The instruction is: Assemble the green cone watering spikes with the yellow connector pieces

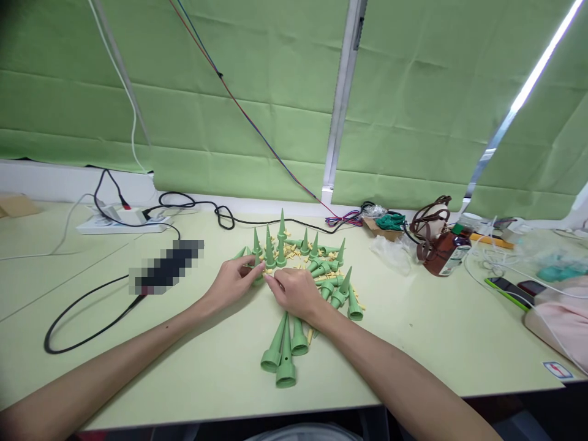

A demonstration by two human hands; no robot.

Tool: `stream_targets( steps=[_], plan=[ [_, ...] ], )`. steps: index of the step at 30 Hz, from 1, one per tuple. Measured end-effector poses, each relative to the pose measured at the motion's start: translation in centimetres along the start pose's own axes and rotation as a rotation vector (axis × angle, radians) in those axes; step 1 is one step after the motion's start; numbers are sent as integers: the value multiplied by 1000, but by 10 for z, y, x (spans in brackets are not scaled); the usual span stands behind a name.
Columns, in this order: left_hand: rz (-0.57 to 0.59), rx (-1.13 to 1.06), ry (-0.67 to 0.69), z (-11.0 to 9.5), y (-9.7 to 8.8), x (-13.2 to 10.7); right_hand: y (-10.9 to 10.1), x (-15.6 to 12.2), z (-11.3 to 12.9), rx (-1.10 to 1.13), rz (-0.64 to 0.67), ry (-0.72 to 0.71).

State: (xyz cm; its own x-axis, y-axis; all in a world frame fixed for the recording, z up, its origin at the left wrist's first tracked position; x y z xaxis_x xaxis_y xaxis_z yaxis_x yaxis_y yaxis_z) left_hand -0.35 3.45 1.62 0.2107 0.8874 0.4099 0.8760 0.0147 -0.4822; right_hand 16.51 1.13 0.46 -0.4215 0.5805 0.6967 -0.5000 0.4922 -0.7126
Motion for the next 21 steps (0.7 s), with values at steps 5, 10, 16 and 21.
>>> stream_targets(
  steps=[5, 10, 16, 21],
  plan=[
    [-6, 34, 12, 1, 0, 0, 1, 0, 0, 13, 3, -9],
    [-22, 88, -8, 7, -2, 1, 0, 0, 1, 3, 22, -4],
    [-49, 116, -31, 13, -5, 3, 0, 0, 1, 3, 33, -3],
    [-80, 126, -35, 15, -5, 3, 0, 0, 2, -19, 47, -3]
  ],
)
Point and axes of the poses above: each hand's wrist, its own x-axis towards the middle knuckle, its own y-axis out of the palm, z = x × y, the point moved 3 cm from there along x, towards the middle knuckle, and after that the axes turned 10 degrees about -x, right-handed, at the moved point
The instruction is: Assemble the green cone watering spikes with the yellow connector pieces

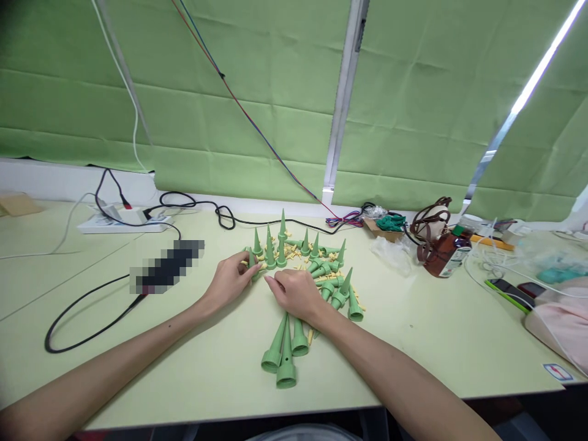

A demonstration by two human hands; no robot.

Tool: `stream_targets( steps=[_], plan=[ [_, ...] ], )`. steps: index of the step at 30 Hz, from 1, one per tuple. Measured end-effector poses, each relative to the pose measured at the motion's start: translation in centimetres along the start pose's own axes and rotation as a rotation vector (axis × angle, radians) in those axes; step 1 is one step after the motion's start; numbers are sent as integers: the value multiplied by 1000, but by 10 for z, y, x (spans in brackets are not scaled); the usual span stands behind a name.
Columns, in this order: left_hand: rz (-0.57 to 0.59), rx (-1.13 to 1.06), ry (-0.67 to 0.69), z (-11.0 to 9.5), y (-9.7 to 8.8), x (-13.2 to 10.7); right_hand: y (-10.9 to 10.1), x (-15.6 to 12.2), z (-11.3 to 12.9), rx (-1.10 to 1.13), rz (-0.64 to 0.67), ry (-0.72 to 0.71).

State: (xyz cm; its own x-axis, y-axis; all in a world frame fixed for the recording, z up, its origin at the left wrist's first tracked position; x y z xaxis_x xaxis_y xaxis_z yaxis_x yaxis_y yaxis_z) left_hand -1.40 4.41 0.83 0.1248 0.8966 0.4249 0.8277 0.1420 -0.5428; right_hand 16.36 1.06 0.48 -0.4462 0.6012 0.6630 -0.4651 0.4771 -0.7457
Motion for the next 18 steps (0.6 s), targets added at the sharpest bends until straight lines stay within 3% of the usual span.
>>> stream_targets(
  steps=[7, 12, 16, 18],
  plan=[
    [-89, -22, -5, -2, -1, -2, -1, 1, 1, -4, 0, 8],
    [-297, -154, 35, -13, -6, -9, 0, -1, 3, 12, -29, -8],
    [-335, -101, 402, -25, -9, -16, -16, 4, 1, 48, -192, -19],
    [-162, 31, 621, -33, -6, -20, -33, 10, -1, 58, -336, 14]
  ],
)
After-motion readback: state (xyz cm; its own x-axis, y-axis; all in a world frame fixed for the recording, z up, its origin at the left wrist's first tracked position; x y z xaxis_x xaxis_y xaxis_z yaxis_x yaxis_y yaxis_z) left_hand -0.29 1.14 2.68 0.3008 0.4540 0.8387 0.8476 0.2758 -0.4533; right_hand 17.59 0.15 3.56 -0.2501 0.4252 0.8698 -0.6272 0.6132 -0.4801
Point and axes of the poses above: each hand's wrist, its own x-axis towards the middle knuckle, its own y-axis out of the palm, z = x × y, the point moved 3 cm from there along x, towards the middle knuckle, and after that the axes turned 10 degrees about -x, right-handed, at the moved point
